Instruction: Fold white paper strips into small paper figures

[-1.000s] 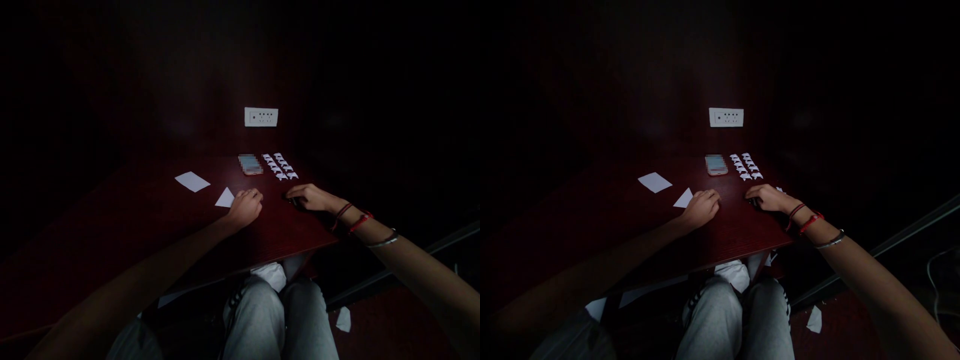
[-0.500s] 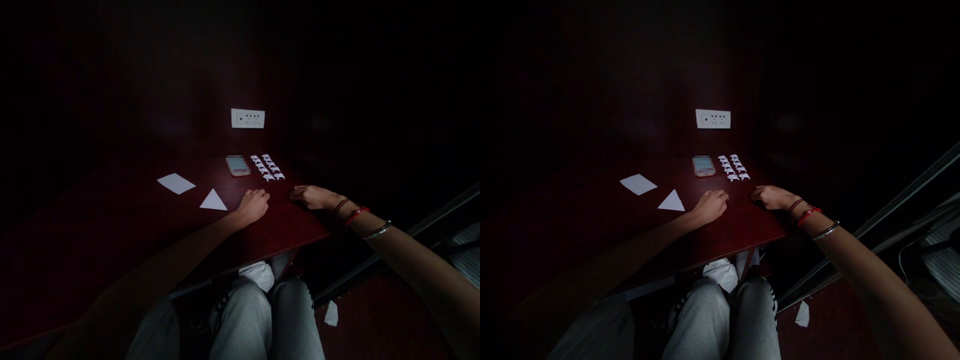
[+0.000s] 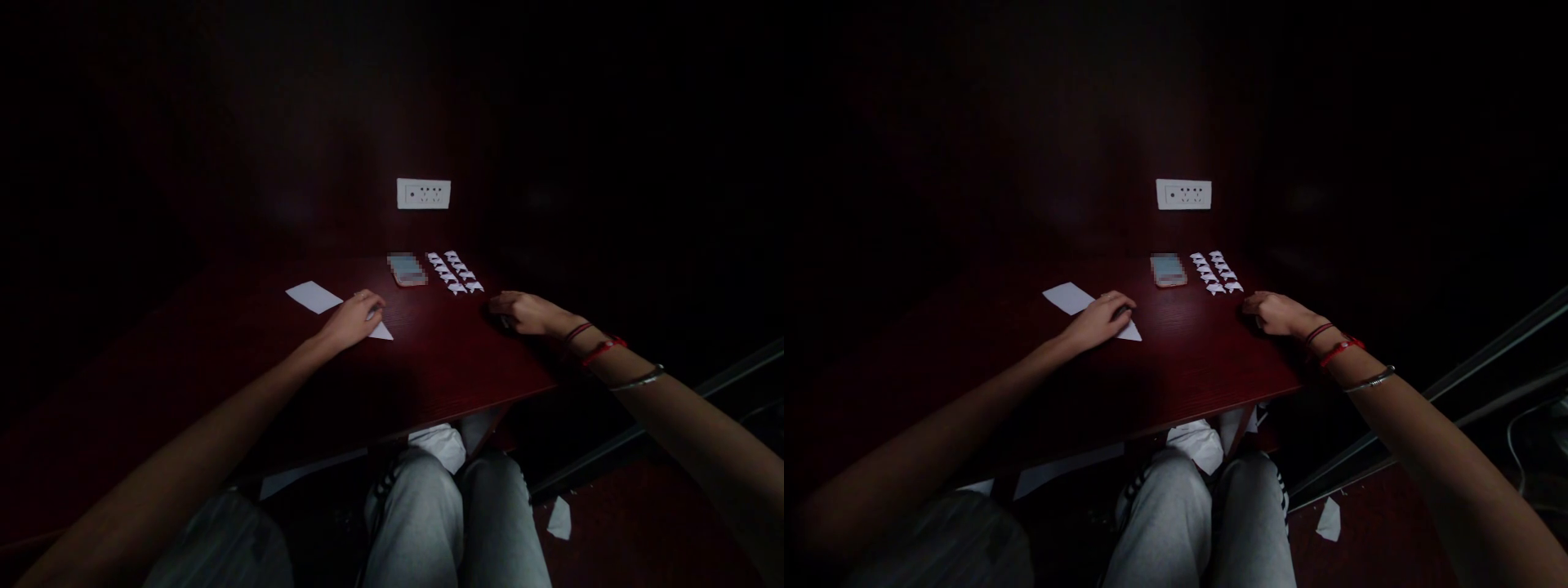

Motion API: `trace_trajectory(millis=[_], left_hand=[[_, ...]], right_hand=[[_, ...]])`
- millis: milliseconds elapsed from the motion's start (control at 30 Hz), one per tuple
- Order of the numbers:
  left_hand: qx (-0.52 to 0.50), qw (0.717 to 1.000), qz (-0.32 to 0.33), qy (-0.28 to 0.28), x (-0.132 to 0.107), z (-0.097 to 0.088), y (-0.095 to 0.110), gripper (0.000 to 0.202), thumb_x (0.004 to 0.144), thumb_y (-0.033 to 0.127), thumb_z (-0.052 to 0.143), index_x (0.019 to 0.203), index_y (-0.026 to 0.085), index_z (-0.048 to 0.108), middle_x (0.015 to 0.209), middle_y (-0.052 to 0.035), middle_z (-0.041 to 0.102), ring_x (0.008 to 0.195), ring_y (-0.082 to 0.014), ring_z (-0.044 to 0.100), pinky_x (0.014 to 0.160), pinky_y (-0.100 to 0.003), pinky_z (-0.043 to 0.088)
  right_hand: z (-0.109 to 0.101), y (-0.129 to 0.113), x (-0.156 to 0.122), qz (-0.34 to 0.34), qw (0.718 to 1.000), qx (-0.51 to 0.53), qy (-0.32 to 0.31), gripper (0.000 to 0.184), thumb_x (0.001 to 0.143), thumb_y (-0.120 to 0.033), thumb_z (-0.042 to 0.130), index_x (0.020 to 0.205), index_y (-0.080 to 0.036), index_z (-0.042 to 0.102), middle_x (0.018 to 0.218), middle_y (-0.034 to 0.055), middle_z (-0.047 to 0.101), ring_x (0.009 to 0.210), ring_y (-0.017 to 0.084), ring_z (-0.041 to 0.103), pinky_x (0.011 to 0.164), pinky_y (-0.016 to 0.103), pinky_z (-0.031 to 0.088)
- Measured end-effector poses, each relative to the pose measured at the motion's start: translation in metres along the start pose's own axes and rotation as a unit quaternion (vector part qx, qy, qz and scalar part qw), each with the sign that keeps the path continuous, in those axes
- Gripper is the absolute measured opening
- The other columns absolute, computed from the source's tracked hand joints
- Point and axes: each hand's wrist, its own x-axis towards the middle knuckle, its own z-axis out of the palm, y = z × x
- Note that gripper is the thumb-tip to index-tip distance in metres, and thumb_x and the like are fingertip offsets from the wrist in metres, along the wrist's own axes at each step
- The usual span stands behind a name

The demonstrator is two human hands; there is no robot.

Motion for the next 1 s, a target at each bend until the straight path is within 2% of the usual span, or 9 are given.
trace_trajectory(millis=[133, 233, 367, 533, 633, 733, 800, 867, 1000], left_hand=[[-0.069, 0.991, 0.058, -0.095, -0.026, -0.013, -0.032, 0.031, 0.080, 0.033, 0.043, 0.107, 0.018, 0.047, 0.110, -0.0051, 0.048, 0.102, -0.0146, 0.044, 0.089, -0.027, 0.033], [-0.056, 0.985, 0.086, -0.140, -0.040, -0.015, -0.036, 0.035, 0.079, 0.036, 0.046, 0.110, 0.020, 0.046, 0.116, -0.0044, 0.046, 0.107, -0.0147, 0.041, 0.090, -0.026, 0.031], [0.020, 0.985, 0.117, -0.125, -0.048, -0.014, -0.033, 0.029, 0.084, 0.031, 0.037, 0.107, 0.018, 0.048, 0.108, -0.0056, 0.051, 0.099, -0.0148, 0.047, 0.086, -0.026, 0.034], [0.081, 0.983, 0.136, -0.092, -0.050, -0.019, -0.037, 0.024, 0.086, 0.024, 0.032, 0.093, 0.015, 0.053, 0.092, -0.0056, 0.056, 0.082, -0.0149, 0.052, 0.074, -0.025, 0.039], [0.046, 0.992, 0.105, -0.046, -0.048, -0.022, -0.039, 0.021, 0.085, 0.022, 0.033, 0.085, 0.014, 0.052, 0.083, -0.0040, 0.055, 0.074, -0.0131, 0.051, 0.069, -0.024, 0.039], [-0.046, 0.998, 0.045, 0.020, -0.045, -0.024, -0.034, 0.019, 0.084, 0.020, 0.033, 0.079, 0.014, 0.050, 0.076, -0.0019, 0.053, 0.072, -0.0117, 0.050, 0.068, -0.023, 0.039], [-0.127, 0.990, -0.006, 0.065, -0.043, -0.024, -0.027, 0.017, 0.084, 0.021, 0.034, 0.077, 0.015, 0.049, 0.074, -0.0006, 0.053, 0.071, -0.0107, 0.050, 0.066, -0.022, 0.039], [-0.224, 0.968, -0.059, 0.095, -0.042, -0.024, -0.020, 0.016, 0.084, 0.024, 0.035, 0.082, 0.015, 0.048, 0.071, 0.0004, 0.052, 0.066, -0.0095, 0.051, 0.061, -0.021, 0.040], [-0.332, 0.932, -0.113, 0.094, -0.041, -0.020, -0.010, 0.020, 0.084, 0.026, 0.036, 0.100, 0.015, 0.041, 0.073, 0.0002, 0.052, 0.061, -0.0089, 0.053, 0.056, -0.021, 0.043]], right_hand=[[0.000, -0.037, 0.052, -0.029, 0.996, 0.031, 0.080, 0.045, 0.065, -0.004, 0.042, 0.108, -0.009, 0.053, 0.112, 0.0112, 0.052, 0.106, 0.019, 0.045, 0.093, 0.034, 0.035], [0.010, -0.074, 0.101, -0.095, 0.989, 0.089, 0.066, 0.037, 0.072, -0.009, 0.042, 0.107, -0.010, 0.054, 0.108, 0.0100, 0.055, 0.102, 0.017, 0.048, 0.090, 0.032, 0.037], [0.025, -0.103, 0.145, -0.164, 0.974, 0.148, 0.051, 0.039, 0.076, -0.029, 0.049, 0.110, -0.011, 0.052, 0.109, 0.0103, 0.054, 0.102, 0.017, 0.048, 0.089, 0.031, 0.037], [0.032, -0.112, 0.161, -0.170, 0.961, 0.209, 0.053, 0.047, 0.070, -0.042, 0.054, 0.108, -0.015, 0.054, 0.108, 0.0087, 0.056, 0.098, 0.018, 0.051, 0.087, 0.031, 0.038], [0.030, -0.119, 0.161, -0.157, 0.949, 0.259, 0.090, 0.041, 0.069, -0.040, 0.056, 0.103, -0.016, 0.057, 0.104, 0.0075, 0.057, 0.094, 0.018, 0.052, 0.084, 0.030, 0.039], [0.026, -0.128, 0.161, -0.086, 0.931, 0.322, 0.149, 0.026, 0.076, -0.034, 0.050, 0.091, -0.016, 0.061, 0.088, 0.0055, 0.061, 0.081, 0.016, 0.056, 0.074, 0.028, 0.041], [0.024, -0.134, 0.161, -0.021, 0.902, 0.391, 0.181, 0.022, 0.077, -0.032, 0.048, 0.078, -0.014, 0.061, 0.073, 0.0033, 0.061, 0.069, 0.013, 0.055, 0.065, 0.026, 0.041], [0.022, -0.137, 0.160, 0.027, 0.851, 0.490, 0.186, 0.019, 0.074, -0.031, 0.051, 0.072, -0.013, 0.058, 0.063, 0.0009, 0.058, 0.059, 0.011, 0.054, 0.058, 0.023, 0.041], [0.025, -0.134, 0.160, 0.084, 0.748, 0.639, 0.160, 0.015, 0.070, -0.028, 0.053, 0.078, -0.014, 0.052, 0.054, -0.0033, 0.053, 0.047, 0.007, 0.049, 0.050, 0.020, 0.039]])
